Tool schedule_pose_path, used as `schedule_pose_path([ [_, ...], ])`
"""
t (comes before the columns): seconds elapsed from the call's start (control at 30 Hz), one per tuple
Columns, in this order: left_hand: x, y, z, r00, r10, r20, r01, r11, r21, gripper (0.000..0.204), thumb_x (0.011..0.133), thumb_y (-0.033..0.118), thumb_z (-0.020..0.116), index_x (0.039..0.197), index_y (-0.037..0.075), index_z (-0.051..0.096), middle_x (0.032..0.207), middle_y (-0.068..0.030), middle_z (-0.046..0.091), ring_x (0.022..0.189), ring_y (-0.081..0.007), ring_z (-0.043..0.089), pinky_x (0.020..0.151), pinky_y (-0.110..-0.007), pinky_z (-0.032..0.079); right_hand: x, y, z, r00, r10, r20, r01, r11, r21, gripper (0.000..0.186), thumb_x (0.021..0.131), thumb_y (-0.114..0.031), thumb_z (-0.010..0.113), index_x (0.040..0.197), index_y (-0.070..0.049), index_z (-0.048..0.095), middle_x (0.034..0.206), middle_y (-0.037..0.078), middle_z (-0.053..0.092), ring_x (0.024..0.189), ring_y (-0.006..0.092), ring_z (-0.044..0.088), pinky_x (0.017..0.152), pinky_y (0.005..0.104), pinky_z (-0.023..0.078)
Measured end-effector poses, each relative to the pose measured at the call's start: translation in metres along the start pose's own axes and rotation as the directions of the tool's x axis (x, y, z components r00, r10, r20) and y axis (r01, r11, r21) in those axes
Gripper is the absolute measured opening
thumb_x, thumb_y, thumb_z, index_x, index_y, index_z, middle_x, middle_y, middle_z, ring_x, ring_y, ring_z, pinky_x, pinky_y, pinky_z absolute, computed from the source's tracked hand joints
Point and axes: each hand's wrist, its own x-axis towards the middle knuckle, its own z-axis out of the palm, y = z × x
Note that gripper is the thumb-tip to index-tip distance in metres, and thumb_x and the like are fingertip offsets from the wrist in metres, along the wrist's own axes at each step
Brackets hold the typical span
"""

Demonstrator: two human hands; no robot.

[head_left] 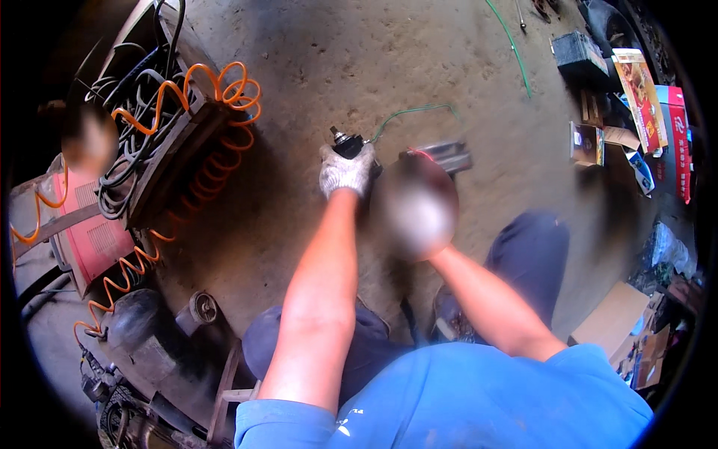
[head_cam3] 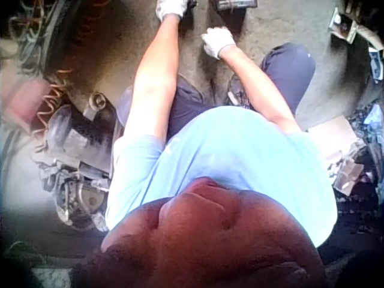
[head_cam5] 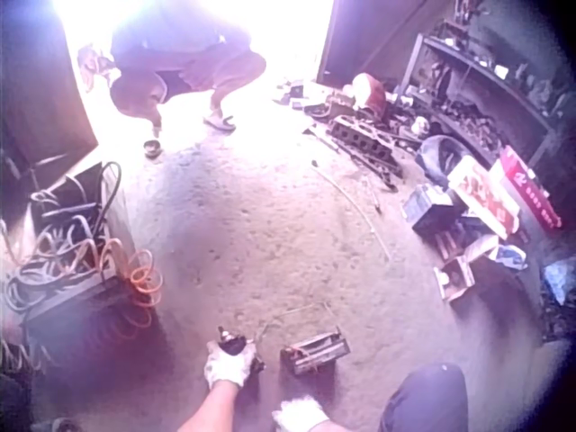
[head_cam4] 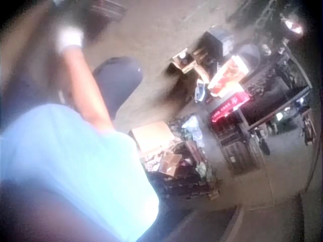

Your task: The person connects wires from a battery to a starter motor to test its function, resulting in visible sparks, and then places a cap on the motor.

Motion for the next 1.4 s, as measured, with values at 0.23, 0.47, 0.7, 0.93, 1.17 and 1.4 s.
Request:
schedule_pose_path([
  [0.23,0.000,0.001,0.000,1.000,0.006,0.015,-0.006,1.000,0.001,0.106,0.069,0.065,0.079,0.146,-0.001,0.047,0.135,-0.0316,0.066,0.129,-0.0454,0.064,0.109,-0.050,0.051,-0.015,0.004,-0.007,0.923,-0.128,0.364,0.206,0.961,-0.184,0.024,0.091,-0.025,0.061,0.103,-0.011,0.076,0.112,0.019,0.072,0.109,0.0383,0.069,0.097,0.0522,0.052],
  [0.47,-0.001,-0.001,-0.003,1.000,0.007,-0.006,-0.006,1.000,0.014,0.105,0.070,0.064,0.079,0.146,0.000,0.049,0.137,-0.0307,0.066,0.129,-0.0446,0.064,0.109,-0.050,0.051,0.001,-0.041,-0.042,0.852,-0.192,0.488,0.356,0.895,-0.269,0.022,0.091,-0.025,0.062,0.098,-0.011,0.077,0.108,0.019,0.072,0.104,0.0376,0.070,0.091,0.0509,0.055],
  [0.7,-0.005,0.000,-0.001,1.000,0.004,-0.017,-0.004,1.000,-0.014,0.103,0.068,0.063,0.080,0.143,-0.001,0.051,0.133,-0.0298,0.068,0.126,-0.0443,0.066,0.107,-0.050,0.052,0.010,-0.034,-0.079,0.871,-0.399,0.288,0.429,0.902,-0.047,0.026,0.095,-0.033,0.063,0.099,-0.011,0.075,0.101,0.018,0.074,0.096,0.0386,0.073,0.085,0.0516,0.058],
  [0.93,0.007,-0.002,0.005,1.000,-0.013,-0.013,0.014,0.999,0.046,0.111,0.066,0.064,0.082,0.152,0.004,0.047,0.145,-0.0249,0.063,0.134,-0.0395,0.062,0.111,-0.047,0.051,0.055,-0.036,-0.167,0.881,-0.385,0.276,0.406,0.913,-0.023,0.025,0.091,-0.031,0.065,0.100,-0.011,0.075,0.097,0.020,0.074,0.092,0.0407,0.073,0.082,0.0519,0.058],
  [1.17,0.016,-0.032,-0.011,0.872,0.452,0.190,-0.004,0.396,-0.918,0.039,0.089,0.025,0.074,0.120,0.007,0.060,0.093,-0.0084,0.066,0.076,-0.0257,0.070,0.069,-0.043,0.064,0.099,-0.054,-0.200,0.958,-0.198,0.208,0.250,0.932,-0.264,0.036,0.094,-0.024,0.065,0.128,-0.016,0.072,0.128,0.015,0.070,0.113,0.0377,0.068,0.095,0.0479,0.057],
  [1.4,-0.027,0.016,-0.070,0.678,0.692,0.249,-0.249,0.535,-0.807,0.033,0.087,0.027,0.069,0.108,0.003,0.063,0.077,-0.0117,0.069,0.052,-0.0229,0.066,0.042,-0.031,0.051,0.112,-0.073,-0.184,0.802,-0.565,-0.195,0.499,0.812,-0.303,0.040,0.092,-0.024,0.070,0.132,-0.020,0.071,0.147,0.008,0.063,0.120,0.0377,0.066,0.101,0.0489,0.054],
])
